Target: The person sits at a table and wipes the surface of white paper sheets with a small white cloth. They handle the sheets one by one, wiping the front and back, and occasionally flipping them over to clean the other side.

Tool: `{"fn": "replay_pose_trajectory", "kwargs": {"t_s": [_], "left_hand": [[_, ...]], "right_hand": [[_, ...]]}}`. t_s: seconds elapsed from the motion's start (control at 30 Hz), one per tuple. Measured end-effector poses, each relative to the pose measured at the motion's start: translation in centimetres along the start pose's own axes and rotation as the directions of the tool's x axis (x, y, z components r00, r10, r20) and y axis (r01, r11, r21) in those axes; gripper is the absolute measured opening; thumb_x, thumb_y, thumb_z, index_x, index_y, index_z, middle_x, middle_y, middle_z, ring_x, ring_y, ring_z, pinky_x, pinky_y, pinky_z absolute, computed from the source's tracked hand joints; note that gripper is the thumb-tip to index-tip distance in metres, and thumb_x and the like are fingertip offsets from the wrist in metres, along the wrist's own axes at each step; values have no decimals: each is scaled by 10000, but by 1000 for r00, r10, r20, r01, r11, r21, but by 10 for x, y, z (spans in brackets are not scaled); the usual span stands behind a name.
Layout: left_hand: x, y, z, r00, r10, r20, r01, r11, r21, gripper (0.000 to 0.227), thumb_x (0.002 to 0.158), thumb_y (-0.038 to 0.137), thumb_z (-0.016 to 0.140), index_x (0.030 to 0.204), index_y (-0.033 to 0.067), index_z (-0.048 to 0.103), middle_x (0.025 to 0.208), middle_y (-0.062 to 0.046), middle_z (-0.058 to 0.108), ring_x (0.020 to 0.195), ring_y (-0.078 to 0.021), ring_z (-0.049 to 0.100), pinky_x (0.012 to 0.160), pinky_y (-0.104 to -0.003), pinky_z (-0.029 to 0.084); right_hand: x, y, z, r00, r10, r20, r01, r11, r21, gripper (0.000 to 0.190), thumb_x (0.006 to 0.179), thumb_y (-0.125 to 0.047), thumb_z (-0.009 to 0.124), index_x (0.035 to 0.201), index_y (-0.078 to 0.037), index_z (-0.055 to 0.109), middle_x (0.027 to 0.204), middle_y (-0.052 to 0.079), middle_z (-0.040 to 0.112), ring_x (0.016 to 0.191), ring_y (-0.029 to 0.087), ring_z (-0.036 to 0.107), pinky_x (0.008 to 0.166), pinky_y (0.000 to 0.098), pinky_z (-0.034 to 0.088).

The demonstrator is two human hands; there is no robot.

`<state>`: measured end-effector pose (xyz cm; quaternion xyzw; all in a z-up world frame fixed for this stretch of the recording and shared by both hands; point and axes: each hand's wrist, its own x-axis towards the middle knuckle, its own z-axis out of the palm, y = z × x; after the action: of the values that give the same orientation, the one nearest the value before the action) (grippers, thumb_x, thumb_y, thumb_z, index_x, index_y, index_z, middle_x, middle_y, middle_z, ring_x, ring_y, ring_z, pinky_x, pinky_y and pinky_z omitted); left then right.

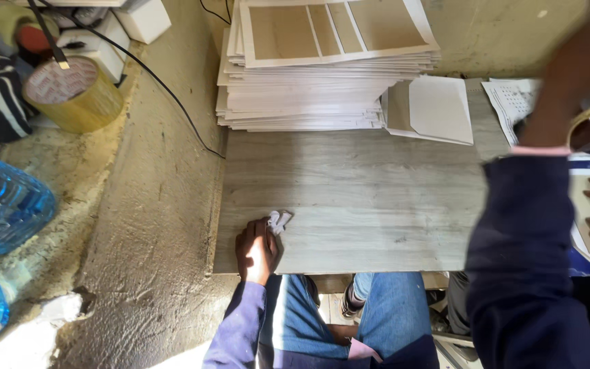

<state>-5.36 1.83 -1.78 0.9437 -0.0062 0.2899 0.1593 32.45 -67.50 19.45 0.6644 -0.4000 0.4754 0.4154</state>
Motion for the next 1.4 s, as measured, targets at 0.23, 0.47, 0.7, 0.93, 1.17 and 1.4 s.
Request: {"fn": "replay_pose_trajectory", "kwargs": {"t_s": [0.23,0.47,0.7,0.93,1.17,1.4], "left_hand": [[3,4,-11,999,-33,23,35,996,-87,341,936,149,619,1267,174,699,1076,-64,696,971,-289,682,887,-410,511],[11,4,-13,999,-9,53,10,1000,-15,298,973,178,616,1260,183,695,1034,-64,656,875,-280,657,824,-394,505],[11,7,-15,998,-21,65,22,1000,-15,325,981,166,608,1292,174,703,1069,-59,677,897,-278,657,835,-392,498],[13,8,-12,999,-45,-15,46,997,58,253,978,216,646,1215,223,735,927,-6,660,809,-215,715,752,-368,559],[9,7,-9,998,-44,44,45,999,-23,316,987,165,617,1290,199,701,1083,-30,707,935,-257,672,862,-388,507],[4,6,-7,998,-56,35,57,998,-25,274,990,174,613,1246,183,709,1058,-33,703,911,-268,669,853,-397,502]], "right_hand": [[-14,-106,-375,970,29,-240,222,-503,836,770,1134,-665,31,763,-101,401,718,62,400,685,243,365,666,477,228],[-76,-89,-464,862,-358,-359,172,-461,871,497,1192,-417,329,1278,-61,665,1319,130,667,1243,370,596,964,522,348],[-83,-112,-445,760,-564,-323,23,-474,880,760,1132,-634,524,1596,-37,455,1696,159,413,1591,412,329,1263,688,161],[-208,-59,-157,987,-138,-83,45,-259,965,156,1125,-201,686,1240,-102,653,1132,56,630,992,296,631,903,438,425],[-192,-13,-75,37,-601,799,-692,562,454,672,1066,-527,704,1352,54,525,1286,232,612,1130,378,575,925,460,507],[-172,-21,-92,5,-465,885,-483,774,409,992,999,-661,692,1616,23,326,1634,264,392,1475,484,377,1198,592,324]]}}
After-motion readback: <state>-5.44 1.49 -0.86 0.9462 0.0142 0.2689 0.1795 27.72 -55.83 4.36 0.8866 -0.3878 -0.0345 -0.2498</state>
